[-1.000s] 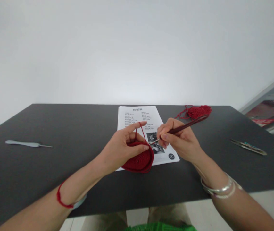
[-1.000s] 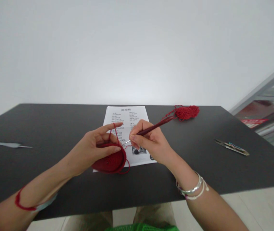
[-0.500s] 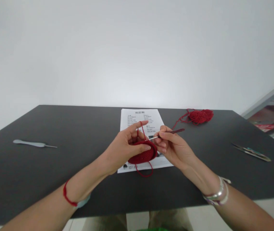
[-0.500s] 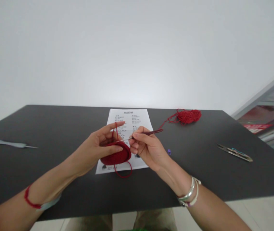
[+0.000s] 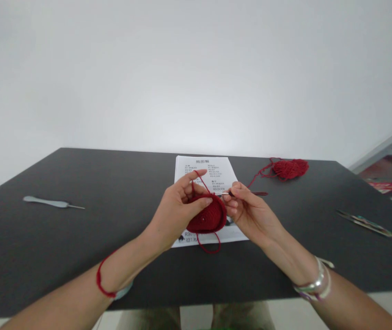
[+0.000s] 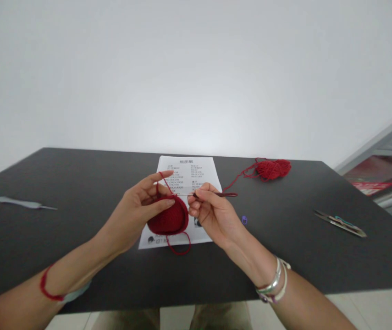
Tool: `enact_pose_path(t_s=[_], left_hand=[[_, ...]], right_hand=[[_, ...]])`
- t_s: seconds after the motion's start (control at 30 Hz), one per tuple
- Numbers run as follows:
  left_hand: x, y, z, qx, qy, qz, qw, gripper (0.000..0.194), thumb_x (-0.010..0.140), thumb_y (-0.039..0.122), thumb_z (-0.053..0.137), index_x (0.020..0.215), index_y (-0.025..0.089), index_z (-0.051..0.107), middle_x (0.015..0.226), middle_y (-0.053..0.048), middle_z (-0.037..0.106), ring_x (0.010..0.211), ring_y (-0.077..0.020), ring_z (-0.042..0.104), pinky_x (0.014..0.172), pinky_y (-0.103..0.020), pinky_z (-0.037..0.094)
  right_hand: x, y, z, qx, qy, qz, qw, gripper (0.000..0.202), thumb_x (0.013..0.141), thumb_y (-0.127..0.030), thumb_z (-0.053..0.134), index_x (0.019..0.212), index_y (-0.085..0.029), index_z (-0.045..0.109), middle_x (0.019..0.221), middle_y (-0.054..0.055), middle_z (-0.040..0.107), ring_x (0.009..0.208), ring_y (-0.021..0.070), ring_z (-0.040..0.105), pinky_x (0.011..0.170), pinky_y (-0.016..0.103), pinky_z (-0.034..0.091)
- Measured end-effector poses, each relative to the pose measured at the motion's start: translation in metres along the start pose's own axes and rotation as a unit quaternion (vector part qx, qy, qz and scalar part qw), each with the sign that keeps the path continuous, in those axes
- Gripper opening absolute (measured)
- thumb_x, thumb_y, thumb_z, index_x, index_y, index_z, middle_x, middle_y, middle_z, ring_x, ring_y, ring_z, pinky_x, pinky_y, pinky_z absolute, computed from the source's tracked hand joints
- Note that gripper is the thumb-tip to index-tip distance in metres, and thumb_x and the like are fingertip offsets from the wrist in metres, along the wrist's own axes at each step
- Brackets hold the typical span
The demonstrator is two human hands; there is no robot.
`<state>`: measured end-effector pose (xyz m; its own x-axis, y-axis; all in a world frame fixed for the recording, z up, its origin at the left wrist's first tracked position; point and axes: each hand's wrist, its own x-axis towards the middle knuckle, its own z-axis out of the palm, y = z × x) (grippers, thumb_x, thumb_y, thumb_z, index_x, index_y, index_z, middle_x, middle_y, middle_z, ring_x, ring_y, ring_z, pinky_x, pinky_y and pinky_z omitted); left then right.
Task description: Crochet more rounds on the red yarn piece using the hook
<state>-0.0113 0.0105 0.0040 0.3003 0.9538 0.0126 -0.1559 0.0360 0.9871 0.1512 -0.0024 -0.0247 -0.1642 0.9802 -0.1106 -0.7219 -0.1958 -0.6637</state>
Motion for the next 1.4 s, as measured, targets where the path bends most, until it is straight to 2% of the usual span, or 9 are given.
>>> enact_pose_path(t_s=[0.3, 0.47, 0.67, 1.13, 1.4], left_hand=[[0.003, -0.003, -0.003, -0.073, -0.025, -0.044, 0.996, 0.058, 0.064, 0.013, 0.075, 0.119, 0.016, 0.055, 0.07, 0.005, 0.064, 0.06, -0.0078, 0.056, 0.06, -0.02, 0.042], [0.003, -0.002, -0.003, -0.071, -0.027, -0.039, 0.996, 0.058, 0.067, 0.015, 0.074, 0.121, 0.015, 0.053, 0.07, 0.004, 0.065, 0.061, -0.0083, 0.057, 0.061, -0.02, 0.043], [0.001, 0.0, -0.001, -0.016, -0.015, -0.021, 1.0, 0.06, 0.069, 0.018, 0.073, 0.125, 0.016, 0.051, 0.071, 0.004, 0.066, 0.063, -0.0096, 0.058, 0.063, -0.021, 0.044], [0.0, 0.002, -0.001, 0.046, -0.03, -0.002, 0.998, 0.06, 0.07, 0.015, 0.069, 0.126, 0.013, 0.048, 0.072, 0.003, 0.067, 0.065, -0.0096, 0.06, 0.063, -0.02, 0.045], [0.001, -0.001, -0.002, 0.056, -0.039, 0.017, 0.998, 0.061, 0.07, 0.014, 0.069, 0.128, 0.015, 0.048, 0.072, 0.004, 0.066, 0.068, -0.0102, 0.06, 0.067, -0.022, 0.045]], right_hand=[[-0.011, 0.003, 0.009, -0.1, -0.007, -0.15, 0.984, 0.021, 0.074, -0.018, 0.071, 0.067, -0.02, 0.052, 0.065, -0.001, 0.07, 0.049, 0.0075, 0.056, 0.045, 0.016, 0.047], [-0.013, 0.001, 0.01, -0.127, -0.002, -0.153, 0.98, 0.02, 0.073, -0.02, 0.071, 0.066, -0.02, 0.052, 0.064, -0.001, 0.068, 0.048, 0.008, 0.054, 0.043, 0.017, 0.044], [-0.012, 0.001, 0.01, -0.163, -0.002, -0.191, 0.968, 0.017, 0.072, -0.016, 0.069, 0.065, -0.019, 0.054, 0.06, -0.002, 0.065, 0.047, 0.0077, 0.051, 0.045, 0.018, 0.04], [-0.008, -0.01, 0.008, -0.178, -0.028, -0.21, 0.961, 0.021, 0.067, -0.014, 0.07, 0.059, -0.018, 0.051, 0.056, -0.003, 0.06, 0.045, 0.0071, 0.047, 0.042, 0.018, 0.035], [-0.008, -0.002, 0.009, -0.15, -0.039, -0.143, 0.978, 0.017, 0.068, -0.017, 0.073, 0.062, -0.017, 0.057, 0.059, -0.002, 0.066, 0.044, 0.0065, 0.052, 0.043, 0.017, 0.042]])
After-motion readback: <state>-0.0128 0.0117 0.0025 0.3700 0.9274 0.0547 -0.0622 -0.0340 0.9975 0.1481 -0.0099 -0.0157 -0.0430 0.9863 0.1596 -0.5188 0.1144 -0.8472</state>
